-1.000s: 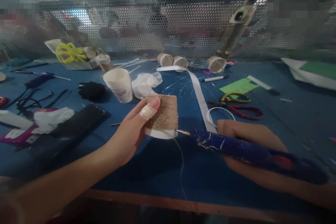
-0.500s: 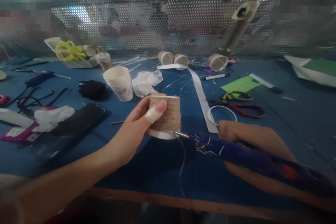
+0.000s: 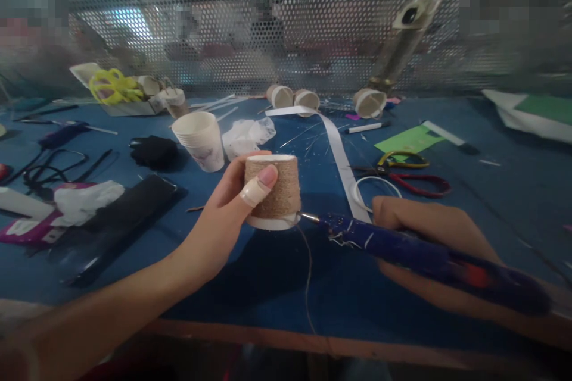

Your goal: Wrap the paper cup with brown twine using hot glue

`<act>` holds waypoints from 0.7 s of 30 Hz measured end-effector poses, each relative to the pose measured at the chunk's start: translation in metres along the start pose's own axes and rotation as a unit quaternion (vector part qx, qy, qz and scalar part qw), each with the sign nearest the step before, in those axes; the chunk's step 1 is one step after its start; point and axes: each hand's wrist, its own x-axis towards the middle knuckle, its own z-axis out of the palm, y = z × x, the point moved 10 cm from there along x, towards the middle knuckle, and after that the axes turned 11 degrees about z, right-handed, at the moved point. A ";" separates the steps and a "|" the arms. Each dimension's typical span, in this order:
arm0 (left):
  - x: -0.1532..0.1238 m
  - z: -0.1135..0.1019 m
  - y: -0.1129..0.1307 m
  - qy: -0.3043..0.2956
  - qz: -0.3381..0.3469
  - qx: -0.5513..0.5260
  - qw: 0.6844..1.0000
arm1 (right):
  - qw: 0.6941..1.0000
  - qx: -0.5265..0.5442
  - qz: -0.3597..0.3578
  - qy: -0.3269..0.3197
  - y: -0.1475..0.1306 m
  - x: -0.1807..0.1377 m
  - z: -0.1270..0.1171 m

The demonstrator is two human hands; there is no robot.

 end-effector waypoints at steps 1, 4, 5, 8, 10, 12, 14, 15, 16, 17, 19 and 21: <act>0.000 0.000 0.000 0.000 0.001 -0.001 1.000 | 1.000 -0.002 -0.004 -0.002 0.000 0.000 0.000; 0.000 0.002 0.001 0.003 0.000 0.005 1.000 | 1.000 -0.010 -0.017 -0.001 -0.003 -0.001 0.002; 0.001 0.003 0.002 0.005 0.002 0.011 1.000 | 1.000 -0.015 -0.016 0.002 -0.004 -0.001 0.003; 0.001 0.003 0.003 0.011 0.005 0.020 1.000 | 1.000 -0.025 -0.010 0.002 -0.005 0.000 0.006; 0.001 0.003 0.002 0.014 0.003 0.017 1.000 | 1.000 -0.028 -0.010 0.000 -0.006 0.000 0.006; 0.000 0.002 0.001 0.012 0.000 0.015 1.000 | 1.000 -0.024 -0.013 0.001 -0.006 0.000 0.006; -0.001 0.002 -0.001 0.007 -0.007 0.010 1.000 | 1.000 -0.024 -0.013 0.003 -0.005 0.000 0.004; -0.001 0.002 -0.002 0.003 -0.011 0.005 1.000 | 1.000 -0.025 -0.012 0.004 -0.004 0.001 0.004; -0.001 0.002 -0.003 0.002 -0.016 0.001 1.000 | 1.000 -0.024 -0.015 0.006 -0.004 0.001 0.003; -0.001 0.002 -0.003 0.002 -0.020 -0.001 1.000 | 1.000 -0.023 -0.017 0.007 -0.004 0.002 0.002; -0.001 0.002 -0.003 0.002 -0.023 -0.003 1.000 | 1.000 -0.018 -0.024 0.009 -0.005 0.003 0.001; 0.000 0.004 -0.002 -0.001 -0.027 -0.009 1.000 | 0.999 -0.016 -0.029 0.008 -0.006 0.003 0.001</act>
